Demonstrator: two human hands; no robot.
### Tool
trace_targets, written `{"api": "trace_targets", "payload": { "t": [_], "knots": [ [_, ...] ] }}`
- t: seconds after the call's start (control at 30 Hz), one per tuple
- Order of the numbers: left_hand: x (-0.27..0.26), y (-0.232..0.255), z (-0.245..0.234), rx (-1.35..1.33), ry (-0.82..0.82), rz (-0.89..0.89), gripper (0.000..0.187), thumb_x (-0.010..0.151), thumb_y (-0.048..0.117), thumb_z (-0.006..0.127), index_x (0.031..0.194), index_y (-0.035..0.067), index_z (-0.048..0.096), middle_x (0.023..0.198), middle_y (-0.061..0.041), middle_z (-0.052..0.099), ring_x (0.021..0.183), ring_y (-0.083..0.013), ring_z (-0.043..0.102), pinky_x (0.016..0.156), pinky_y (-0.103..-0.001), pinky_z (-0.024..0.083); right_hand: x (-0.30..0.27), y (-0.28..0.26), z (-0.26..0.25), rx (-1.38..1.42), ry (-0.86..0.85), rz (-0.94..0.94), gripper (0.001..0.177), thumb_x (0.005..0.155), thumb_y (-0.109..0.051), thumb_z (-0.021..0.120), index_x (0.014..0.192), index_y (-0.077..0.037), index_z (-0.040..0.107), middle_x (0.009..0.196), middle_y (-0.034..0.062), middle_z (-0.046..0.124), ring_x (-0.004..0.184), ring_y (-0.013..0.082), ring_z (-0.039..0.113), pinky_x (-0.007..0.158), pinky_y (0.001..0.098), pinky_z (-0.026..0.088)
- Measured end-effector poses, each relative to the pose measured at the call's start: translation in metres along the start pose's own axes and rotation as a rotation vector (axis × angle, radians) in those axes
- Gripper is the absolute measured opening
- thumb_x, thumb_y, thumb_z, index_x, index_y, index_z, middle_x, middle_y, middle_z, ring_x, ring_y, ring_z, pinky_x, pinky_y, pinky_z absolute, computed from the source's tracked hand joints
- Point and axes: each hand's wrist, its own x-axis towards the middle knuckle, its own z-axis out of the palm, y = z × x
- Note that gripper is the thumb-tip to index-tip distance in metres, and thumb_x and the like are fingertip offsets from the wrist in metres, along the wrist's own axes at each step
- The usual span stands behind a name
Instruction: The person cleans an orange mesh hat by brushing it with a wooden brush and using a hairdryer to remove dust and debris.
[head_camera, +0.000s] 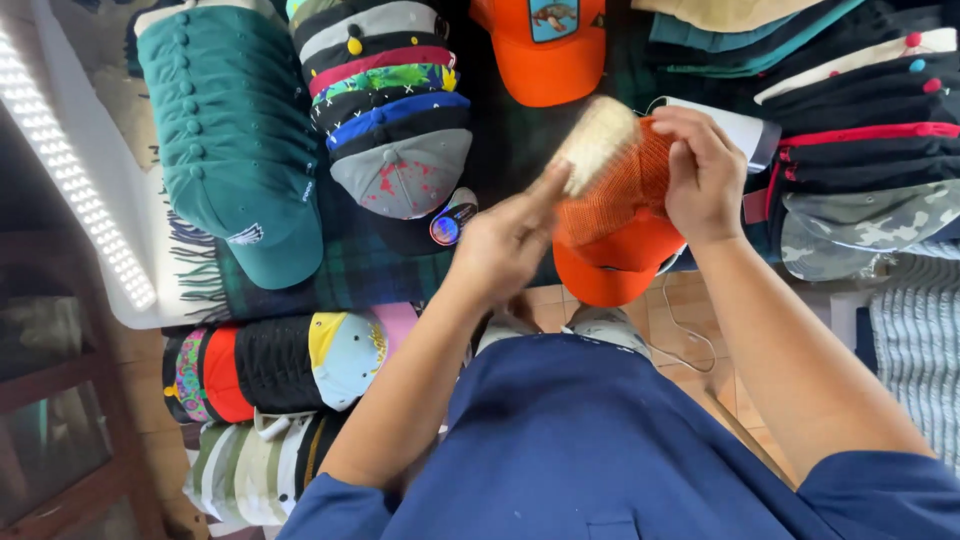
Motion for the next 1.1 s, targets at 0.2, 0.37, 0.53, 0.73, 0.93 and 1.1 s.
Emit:
{"api": "trace_targets", "payload": {
  "t": [0.2, 0.37, 0.53, 0.73, 0.93, 1.1],
  "knots": [
    [0.006, -0.058, 0.004, 0.635, 0.155, 0.182, 0.045, 0.103, 0.046, 0.052, 0.147, 0.049, 0.048, 0.083, -0.008, 0.070, 0.065, -0.0324, 0.072, 0.056, -0.049, 0.060, -0.067, -0.040, 0.006, -0.186, 0.078, 0.019, 0.090, 0.103, -0.066, 0.053, 0.147, 0.011, 0.041, 0.153, 0.0343, 0.038, 0.141, 0.0513, 0.036, 0.115, 0.0599, 0.030],
    [0.007, 0.002, -0.003, 0.524, 0.030, 0.293, 0.036, 0.099, 0.045, 0.058, 0.135, 0.050, 0.060, 0.075, 0.002, 0.063, 0.057, -0.0269, 0.067, 0.052, -0.042, 0.059, -0.125, -0.016, 0.015, -0.019, 0.055, 0.366, 0.123, 0.082, -0.064, 0.076, 0.164, 0.001, 0.010, 0.156, 0.0385, 0.031, 0.139, 0.0580, 0.040, 0.109, 0.0658, 0.040],
    [0.037, 0.017, -0.008, 0.562, -0.040, 0.360, 0.029, 0.095, 0.045, 0.058, 0.121, 0.042, 0.069, 0.067, -0.002, 0.059, 0.056, -0.0312, 0.066, 0.049, -0.048, 0.057, -0.118, -0.036, 0.010, 0.000, 0.038, 0.517, 0.122, 0.083, -0.069, 0.069, 0.166, -0.008, 0.004, 0.160, 0.0329, 0.032, 0.130, 0.0584, 0.048, 0.105, 0.0663, 0.044],
    [0.057, 0.036, 0.015, 0.571, -0.217, 0.556, 0.021, 0.097, 0.043, 0.055, 0.114, 0.041, 0.067, 0.071, 0.000, 0.053, 0.061, -0.0316, 0.065, 0.053, -0.048, 0.057, -0.151, 0.011, 0.024, -0.031, -0.043, 0.650, 0.118, 0.079, -0.066, 0.071, 0.168, -0.021, 0.007, 0.152, 0.0223, 0.046, 0.110, 0.0554, 0.061, 0.084, 0.0631, 0.054],
    [0.117, 0.011, 0.009, 1.046, -0.181, 0.341, 0.032, 0.101, 0.049, 0.043, 0.096, 0.035, 0.072, 0.065, -0.002, 0.060, 0.053, -0.0330, 0.068, 0.046, -0.045, 0.054, -0.117, -0.026, 0.000, 0.058, -0.065, 0.646, 0.112, 0.086, -0.057, 0.067, 0.165, -0.019, -0.002, 0.158, 0.0350, 0.037, 0.107, 0.0684, 0.055, 0.089, 0.0772, 0.045],
    [0.086, 0.048, 0.028, 0.843, -0.369, 0.689, 0.023, 0.096, 0.031, 0.052, 0.100, 0.027, 0.074, 0.070, -0.009, 0.065, 0.064, -0.0366, 0.070, 0.060, -0.052, 0.058, -0.136, -0.007, 0.011, 0.079, -0.117, 0.739, 0.116, 0.085, -0.072, 0.062, 0.166, -0.021, -0.003, 0.160, 0.0296, 0.037, 0.115, 0.0628, 0.056, 0.088, 0.0714, 0.050]
  ]
}}
